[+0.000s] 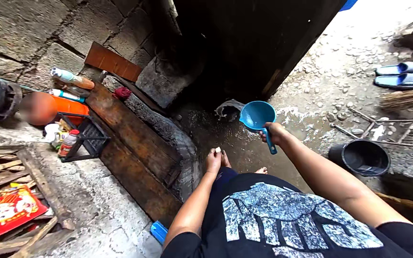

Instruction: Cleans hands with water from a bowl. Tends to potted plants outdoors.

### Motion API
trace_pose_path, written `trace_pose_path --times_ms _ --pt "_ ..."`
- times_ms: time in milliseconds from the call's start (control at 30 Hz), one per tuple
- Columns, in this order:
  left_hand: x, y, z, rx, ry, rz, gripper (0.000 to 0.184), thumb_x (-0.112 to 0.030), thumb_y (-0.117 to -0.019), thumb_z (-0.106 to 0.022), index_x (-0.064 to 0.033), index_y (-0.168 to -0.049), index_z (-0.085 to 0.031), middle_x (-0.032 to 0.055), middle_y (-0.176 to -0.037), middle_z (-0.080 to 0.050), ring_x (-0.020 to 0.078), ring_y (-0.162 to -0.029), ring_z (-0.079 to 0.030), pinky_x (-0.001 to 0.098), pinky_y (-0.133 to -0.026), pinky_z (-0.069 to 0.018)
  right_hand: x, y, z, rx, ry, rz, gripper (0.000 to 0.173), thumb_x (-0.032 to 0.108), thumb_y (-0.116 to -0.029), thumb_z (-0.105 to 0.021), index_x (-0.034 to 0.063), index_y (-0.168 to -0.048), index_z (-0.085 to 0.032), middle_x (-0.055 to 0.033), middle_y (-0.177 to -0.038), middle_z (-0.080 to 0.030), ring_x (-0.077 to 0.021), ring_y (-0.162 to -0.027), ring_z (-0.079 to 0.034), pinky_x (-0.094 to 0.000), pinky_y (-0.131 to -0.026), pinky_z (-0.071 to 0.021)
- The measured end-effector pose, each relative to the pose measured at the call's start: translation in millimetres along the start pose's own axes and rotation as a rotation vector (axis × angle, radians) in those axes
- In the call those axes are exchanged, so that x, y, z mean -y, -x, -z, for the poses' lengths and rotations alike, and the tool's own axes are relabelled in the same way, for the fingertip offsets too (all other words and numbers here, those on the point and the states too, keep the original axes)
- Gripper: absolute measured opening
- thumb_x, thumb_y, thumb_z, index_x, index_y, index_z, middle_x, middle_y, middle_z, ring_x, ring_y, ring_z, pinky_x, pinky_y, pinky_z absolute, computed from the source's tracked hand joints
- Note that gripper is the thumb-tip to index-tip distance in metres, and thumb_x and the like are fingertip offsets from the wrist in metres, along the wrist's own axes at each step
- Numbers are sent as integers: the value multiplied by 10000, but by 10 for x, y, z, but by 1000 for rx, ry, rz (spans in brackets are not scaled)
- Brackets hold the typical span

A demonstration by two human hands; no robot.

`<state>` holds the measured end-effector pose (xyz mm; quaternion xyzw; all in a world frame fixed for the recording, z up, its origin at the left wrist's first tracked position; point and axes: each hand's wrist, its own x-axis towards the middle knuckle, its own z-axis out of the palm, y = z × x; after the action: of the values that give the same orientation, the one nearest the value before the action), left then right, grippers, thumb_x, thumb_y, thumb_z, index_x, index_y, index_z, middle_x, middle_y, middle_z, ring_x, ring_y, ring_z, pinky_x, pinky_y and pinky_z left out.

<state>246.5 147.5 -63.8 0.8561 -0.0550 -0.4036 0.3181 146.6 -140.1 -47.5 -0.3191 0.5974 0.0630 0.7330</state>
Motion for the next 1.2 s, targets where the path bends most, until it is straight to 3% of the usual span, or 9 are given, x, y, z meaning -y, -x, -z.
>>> trace_pose_path --times_ms 67,200,367,467,633,800,1000,1200 --pt "68 -157 297 -76 26 -9 358 -248 -1082 -492 -18 -1323 -623 213 -1188 -702 338 -1050 -712 544 -920 -574 28 27 -7 26 -19 -14 202 275 -1031 -416 121 -941 -510 -4 -604 -508 -97 -440 -455 -253 -420 -409" --pt "-53 -494 941 -197 -8 -58 368 -264 -1088 -481 -18 -1320 -629 217 -1178 -709 347 -1066 -714 562 -936 -571 16 152 163 3 -74 11 254 267 -1038 -377 123 -871 -503 7 -564 -471 -95 -423 -422 -257 -407 -384" --pt "-338 -943 1540 -295 -19 -154 356 -248 -1089 -487 3 -1289 -642 228 -1164 -708 356 -1042 -713 564 -920 -567 -88 316 539 -140 -202 64 199 231 -1012 -401 131 -864 -488 7 -553 -456 -96 -410 -405 -259 -392 -366" --pt "-717 -1192 1754 -310 -77 -226 348 -230 -1079 -497 20 -1252 -666 225 -1158 -710 354 -1047 -705 560 -942 -550 -153 377 801 -248 -302 80 168 241 -1016 -405 134 -909 -478 1 -561 -452 -98 -407 -401 -260 -381 -360" --pt "-1683 -1452 1988 -327 -161 -377 330 -208 -1057 -545 30 -1239 -684 224 -1270 -670 332 -1126 -676 515 -1015 -520 -259 383 1222 -416 -453 74 125 234 -1018 -427 143 -943 -467 0 -577 -448 -99 -415 -401 -255 -383 -344" --pt "-2631 -1700 2103 -405 -92 -503 315 -224 -1046 -597 23 -1218 -691 222 -1259 -673 331 -1105 -684 512 -1003 -532 -224 255 1464 -478 -516 119 106 223 -1023 -419 143 -962 -451 0 -582 -442 -97 -418 -401 -255 -376 -344" --pt "-3223 -1971 2116 -338 116 -531 300 -233 -1023 -642 -17 -1229 -674 216 -1180 -693 354 -992 -702 565 -862 -575 92 113 1417 -504 -533 117 119 136 -1012 -416 136 -898 -452 12 -556 -450 -88 -399 -391 -253 -371 -361" --pt "-3822 -2300 2173 -371 136 -561 267 -207 -998 -689 -2 -1169 -701 217 -1211 -681 341 -1016 -700 541 -890 -580 512 -117 1482 -469 -485 100 119 145 -1022 -420 133 -911 -461 10 -563 -467 -85 -399 -405 -254 -372 -376"
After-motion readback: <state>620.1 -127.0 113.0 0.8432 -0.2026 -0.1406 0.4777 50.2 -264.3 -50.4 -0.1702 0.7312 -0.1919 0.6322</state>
